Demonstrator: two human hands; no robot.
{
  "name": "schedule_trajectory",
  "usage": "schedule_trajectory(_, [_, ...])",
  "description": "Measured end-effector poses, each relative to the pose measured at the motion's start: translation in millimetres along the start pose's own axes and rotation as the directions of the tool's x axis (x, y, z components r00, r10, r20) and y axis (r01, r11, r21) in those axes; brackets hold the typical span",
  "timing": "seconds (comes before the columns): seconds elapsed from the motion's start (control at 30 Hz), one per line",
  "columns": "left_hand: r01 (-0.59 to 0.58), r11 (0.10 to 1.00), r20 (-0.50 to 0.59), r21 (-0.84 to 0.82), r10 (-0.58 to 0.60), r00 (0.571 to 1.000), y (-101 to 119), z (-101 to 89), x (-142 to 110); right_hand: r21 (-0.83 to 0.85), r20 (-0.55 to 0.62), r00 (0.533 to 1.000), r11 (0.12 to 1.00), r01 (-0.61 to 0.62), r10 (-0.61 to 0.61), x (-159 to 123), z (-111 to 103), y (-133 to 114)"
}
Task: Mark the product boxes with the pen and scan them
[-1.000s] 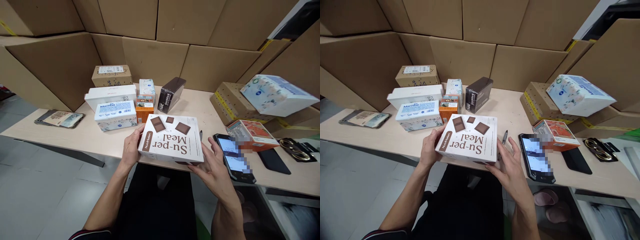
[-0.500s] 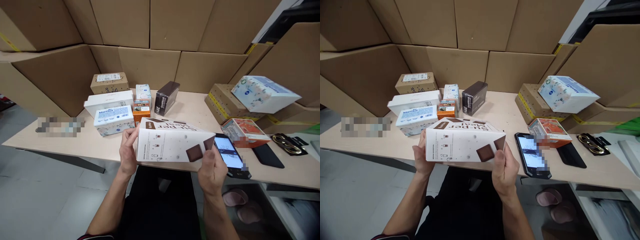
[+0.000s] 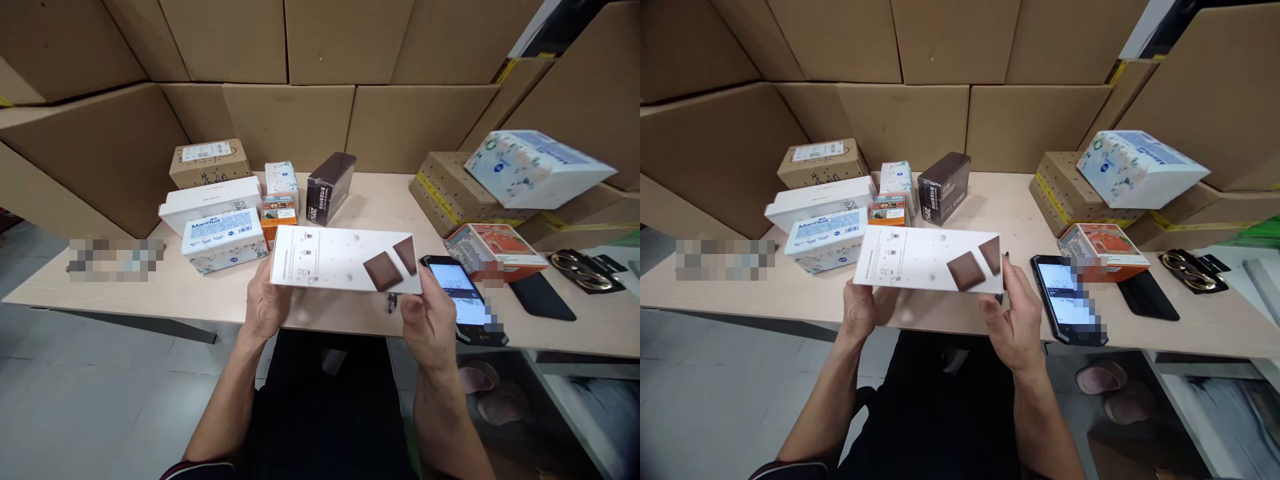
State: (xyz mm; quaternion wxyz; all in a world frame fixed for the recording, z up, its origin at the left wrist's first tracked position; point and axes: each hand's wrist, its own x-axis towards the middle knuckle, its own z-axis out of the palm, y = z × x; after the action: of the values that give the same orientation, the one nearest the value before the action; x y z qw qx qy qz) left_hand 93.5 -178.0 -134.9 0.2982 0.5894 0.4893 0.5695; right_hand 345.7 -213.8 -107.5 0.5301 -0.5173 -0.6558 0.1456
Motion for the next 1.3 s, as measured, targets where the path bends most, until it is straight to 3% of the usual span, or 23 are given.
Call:
schedule_trajectory(0.07, [-0.035,0.995,-0.017,0.096,0.037,0.999,10,-1.1,2,-0.039,-0.005,1.000,0.999,-0.006,0.006,0,0,2])
schedule_trajectory(0.17, [0.009,0.968,-0.036,0.250,0.000,0.999,25,-4.3,7,-0.086,-0.032,0.997,0.994,-0.072,0.069,-1,3,4])
schedule_trajectory(0.3, [0.042,0.944,-0.062,0.328,-0.022,0.998,33,-8.3,19,-0.066,-0.048,0.987,0.985,-0.159,0.156,1,3,5])
schedule_trajectory(0.4, [0.055,0.932,0.015,0.358,-0.064,0.998,34,-8.9,31,-0.069,-0.041,0.978,0.976,-0.205,0.203,9,0,7])
schedule_trajectory(0.57, [0.065,0.895,0.207,0.442,-0.172,0.963,31,-7.3,45,-0.154,0.111,0.963,0.962,-0.226,0.245,27,-5,15])
schedule_trajectory(0.67, [0.063,0.878,0.252,0.474,-0.204,0.946,27,-7.6,47,-0.113,0.250,0.936,0.968,-0.226,0.247,30,-9,27])
schedule_trajectory(0.73, [0.071,0.872,0.233,0.485,-0.207,0.950,24,-8.1,45,-0.145,0.246,0.940,0.968,-0.206,0.237,29,-14,37])
schedule_trajectory(0.8, [0.051,0.873,0.140,0.485,-0.135,0.981,23,-7.8,39,-0.295,0.168,0.966,0.945,-0.143,0.198,27,-20,47])
schedule_trajectory(0.87, [-0.040,0.873,-0.016,0.486,0.055,0.998,27,-5.7,30,-0.510,0.161,0.973,0.858,-0.059,0.162,25,-24,54])
schedule_trajectory(0.93, [-0.227,0.836,-0.105,0.500,0.319,0.942,36,-1.1,18,-0.670,0.256,0.951,0.741,0.045,0.174,24,-24,56])
schedule_trajectory(1.0, [-0.468,0.736,-0.009,0.489,0.541,0.841,48,6.3,5,-0.744,0.364,0.910,0.650,0.155,0.199,24,-21,53])
schedule_trajectory(1.1, [-0.666,0.607,0.213,0.433,0.650,0.730,65,21.3,-11,-0.775,0.441,0.876,0.574,0.263,0.194,24,-14,46])
schedule_trajectory(1.3, [-0.681,0.505,0.445,0.531,0.517,0.731,63,47.0,-19,-0.755,0.512,0.848,0.543,0.368,0.139,23,-19,45])
